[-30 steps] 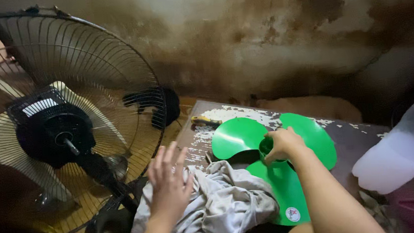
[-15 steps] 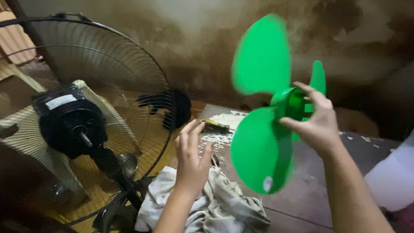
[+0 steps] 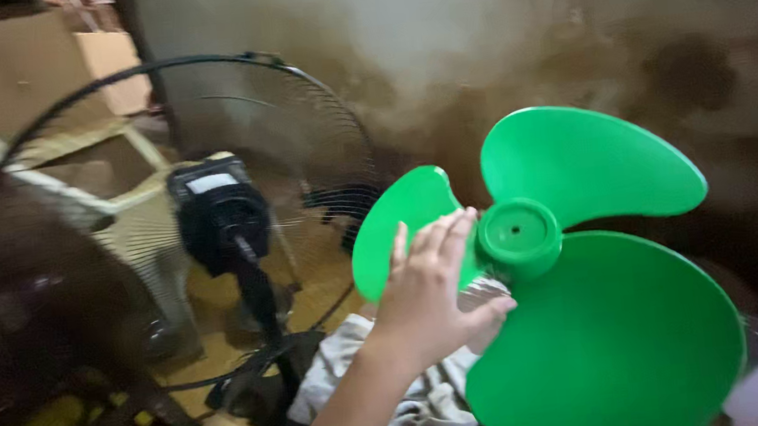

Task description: The person cleans the fan cage with a cloth, then reassembles the fan by attaching the cage, inserting the green blades, and securing the hub nut. A toothbrush is used to clean the motor area during reassembly.

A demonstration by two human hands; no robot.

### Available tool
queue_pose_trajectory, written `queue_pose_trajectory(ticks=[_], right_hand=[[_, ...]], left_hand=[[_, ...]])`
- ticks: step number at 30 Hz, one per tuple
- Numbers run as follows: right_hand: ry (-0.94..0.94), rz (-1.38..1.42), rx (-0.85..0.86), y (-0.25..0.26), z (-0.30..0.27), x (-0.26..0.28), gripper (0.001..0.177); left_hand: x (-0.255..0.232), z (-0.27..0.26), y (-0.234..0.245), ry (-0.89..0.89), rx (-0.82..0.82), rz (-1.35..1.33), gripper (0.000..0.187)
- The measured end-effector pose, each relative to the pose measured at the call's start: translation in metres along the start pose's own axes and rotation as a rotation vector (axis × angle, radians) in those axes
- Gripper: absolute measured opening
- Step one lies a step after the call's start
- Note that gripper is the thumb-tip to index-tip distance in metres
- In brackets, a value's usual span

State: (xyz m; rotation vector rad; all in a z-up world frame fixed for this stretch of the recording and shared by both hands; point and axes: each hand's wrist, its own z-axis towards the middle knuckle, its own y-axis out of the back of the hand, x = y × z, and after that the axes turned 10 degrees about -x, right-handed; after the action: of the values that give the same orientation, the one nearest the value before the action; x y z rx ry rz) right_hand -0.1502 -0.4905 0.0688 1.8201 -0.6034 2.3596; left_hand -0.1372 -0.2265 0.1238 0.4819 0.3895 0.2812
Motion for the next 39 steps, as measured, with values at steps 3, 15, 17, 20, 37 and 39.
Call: queue_pose_trajectory(ticks=[3, 15, 17, 20, 37, 39], right_hand=[[-0.053, -0.098, 0.084, -0.028, -0.004, -0.01, 0.061], [-0.146, -0.398, 0.194, -0.09, -0.02, -0.06, 0.044], [-0.147, -0.429, 0.183, -0.091, -0.024, -0.072, 0.041], [-0.149, -0.393, 0.086, -0.096, -0.027, -0.077, 0.038], [0.781, -0.682, -0.01, -0.333, -0.056, -0.072, 0.076], [0.796, -0.683, -0.013, -0.336, -0.052, -0.082, 0.078]], left_hand=[[0.008, -0.006, 0.021, 0.128, 0.117, -0.014, 0.106], [0.048, -0.08, 0.101, 0.224, 0.043, 0.142, 0.114], [0.06, -0.091, 0.12, 0.245, 0.018, 0.277, 0.112], [0.082, -0.097, 0.149, 0.213, -0.055, 0.498, 0.108], [0.163, -0.082, 0.16, 0.099, -0.063, 0.687, 0.091], [0.173, -0.086, 0.158, 0.06, -0.088, 0.683, 0.088]])
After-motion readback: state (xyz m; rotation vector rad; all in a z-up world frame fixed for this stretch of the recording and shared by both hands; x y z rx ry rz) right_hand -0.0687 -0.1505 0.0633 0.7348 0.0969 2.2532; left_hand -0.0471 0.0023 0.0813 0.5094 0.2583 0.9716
